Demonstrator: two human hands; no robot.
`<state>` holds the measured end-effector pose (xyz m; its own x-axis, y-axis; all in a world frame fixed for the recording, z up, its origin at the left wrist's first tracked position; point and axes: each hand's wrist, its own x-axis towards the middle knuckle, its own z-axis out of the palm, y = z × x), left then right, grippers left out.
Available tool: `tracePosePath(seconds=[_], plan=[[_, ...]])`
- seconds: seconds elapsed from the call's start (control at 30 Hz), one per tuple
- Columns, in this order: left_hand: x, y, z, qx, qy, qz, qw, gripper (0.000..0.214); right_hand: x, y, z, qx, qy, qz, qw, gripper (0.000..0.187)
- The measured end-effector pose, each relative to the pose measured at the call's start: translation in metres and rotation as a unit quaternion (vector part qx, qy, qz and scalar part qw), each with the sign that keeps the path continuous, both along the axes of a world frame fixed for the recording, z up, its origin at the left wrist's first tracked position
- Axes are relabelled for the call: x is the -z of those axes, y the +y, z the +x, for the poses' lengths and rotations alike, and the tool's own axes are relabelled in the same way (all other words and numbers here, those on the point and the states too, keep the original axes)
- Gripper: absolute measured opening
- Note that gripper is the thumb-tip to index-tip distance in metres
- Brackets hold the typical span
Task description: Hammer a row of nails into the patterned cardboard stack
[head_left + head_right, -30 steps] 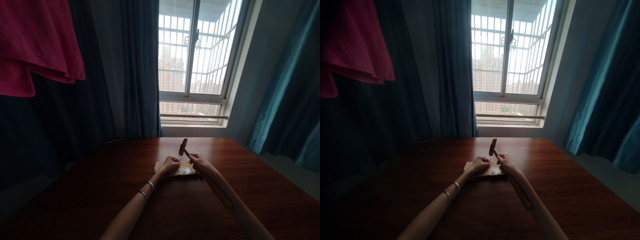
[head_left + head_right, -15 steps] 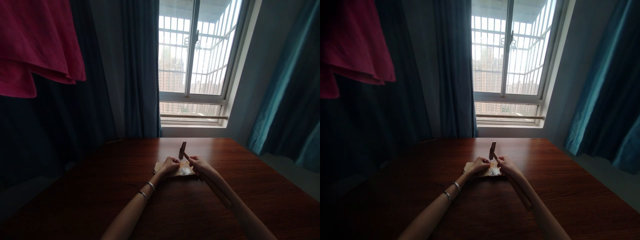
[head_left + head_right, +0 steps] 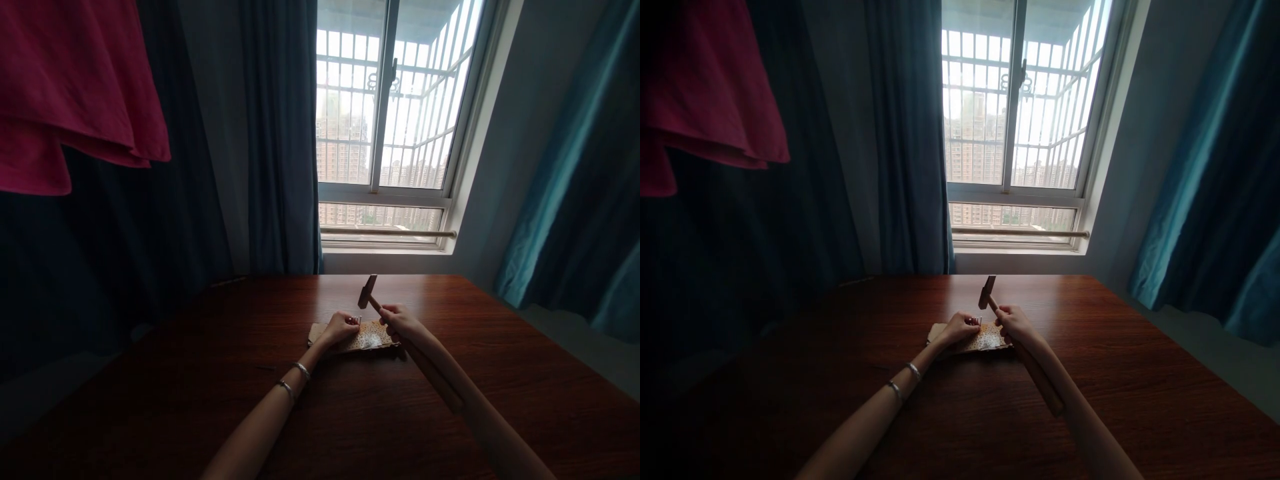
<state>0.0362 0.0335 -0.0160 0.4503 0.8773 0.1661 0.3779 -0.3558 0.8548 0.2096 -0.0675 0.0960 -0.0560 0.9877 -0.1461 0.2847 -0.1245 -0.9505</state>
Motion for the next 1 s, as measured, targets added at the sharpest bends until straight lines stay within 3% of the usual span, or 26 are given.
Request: tracePosePath(seconds=[0.23, 0.43, 0.7, 1.0], plan=[[0.002, 0.001, 0.001, -0.017, 0.009, -0.004, 1.000, 0.025, 0.007, 0.000, -0.001, -0.008, -0.009, -0.011, 1.000, 0.019], [0.002, 0.002, 0.000, 0.003, 0.002, 0.010, 1.000, 0.026, 0.000, 0.001, 0.004, 0.003, 0.001, 0.004, 1.000, 0.018], [0.005, 0.005, 0.001, -0.003, 0.007, 0.014, 1.000, 0.024, 0.014, 0.001, 0.001, -0.018, -0.015, -0.002, 1.000, 0.017], [0.001, 0.002, 0.000, 0.013, -0.005, 0.014, 1.000, 0.022, 0.006, -0.002, -0.002, -0.018, -0.025, -0.014, 0.999, 0.020]])
